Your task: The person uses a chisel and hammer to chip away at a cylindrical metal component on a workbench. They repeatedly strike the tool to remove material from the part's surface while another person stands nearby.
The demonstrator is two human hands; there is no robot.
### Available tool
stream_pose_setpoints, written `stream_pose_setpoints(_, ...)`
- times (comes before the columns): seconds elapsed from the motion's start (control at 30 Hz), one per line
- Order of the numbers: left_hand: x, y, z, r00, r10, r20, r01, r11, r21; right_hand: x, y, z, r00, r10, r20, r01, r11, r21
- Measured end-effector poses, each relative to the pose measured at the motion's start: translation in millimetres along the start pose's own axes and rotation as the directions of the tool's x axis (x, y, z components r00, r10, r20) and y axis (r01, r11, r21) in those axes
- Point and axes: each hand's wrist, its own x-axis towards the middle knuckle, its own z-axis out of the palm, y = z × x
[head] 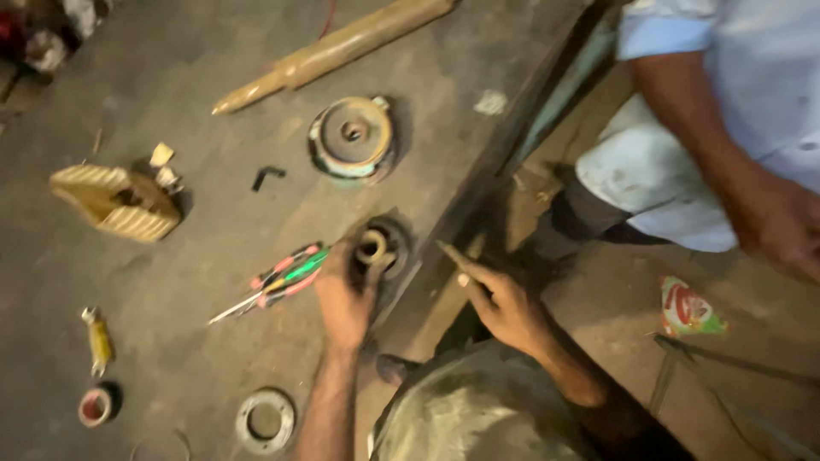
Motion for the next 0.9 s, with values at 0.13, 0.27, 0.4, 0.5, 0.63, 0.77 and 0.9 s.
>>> stream_pose_setpoints(0.13, 3, 12, 5, 0.994, -0.087, -0.063, 0.079, 0.99, -0.12, 11, -36, 5, 0.96, 0.262, 0.1, -0.223, 0.929, -0.295)
stream_pose_setpoints(0.27, -2, 14, 3, 0.985, -0.17, -0.027, 0.156, 0.949, -0.275, 17, -36, 21, 0.999, -0.009, 0.03, 0.018, 0.953, -0.302)
stream_pose_setpoints(0.4, 2, 13, 0, 0.978, -0.206, 0.002, 0.199, 0.941, -0.275, 21, -21, 37, 0.991, 0.109, 0.076, -0.059, 0.873, -0.485)
stream_pose_setpoints(0.5, 2, 13, 0, 0.98, -0.197, -0.017, 0.187, 0.952, -0.243, 30, -16, 49, 0.972, 0.213, 0.096, -0.115, 0.796, -0.595)
stream_pose_setpoints(0.63, 1, 9, 2, 0.976, -0.219, -0.007, 0.213, 0.958, -0.194, 49, -14, 58, 0.966, 0.237, 0.099, -0.121, 0.76, -0.638)
stream_pose_setpoints(0.77, -1, 9, 3, 0.961, -0.277, 0.013, 0.272, 0.933, -0.235, 48, -15, 54, 0.959, 0.255, 0.123, -0.112, 0.74, -0.664)
stream_pose_setpoints(0.9, 2, 7, 3, 0.986, -0.153, -0.07, 0.138, 0.972, -0.191, 58, -13, 48, 0.984, 0.116, 0.135, 0.004, 0.742, -0.671)
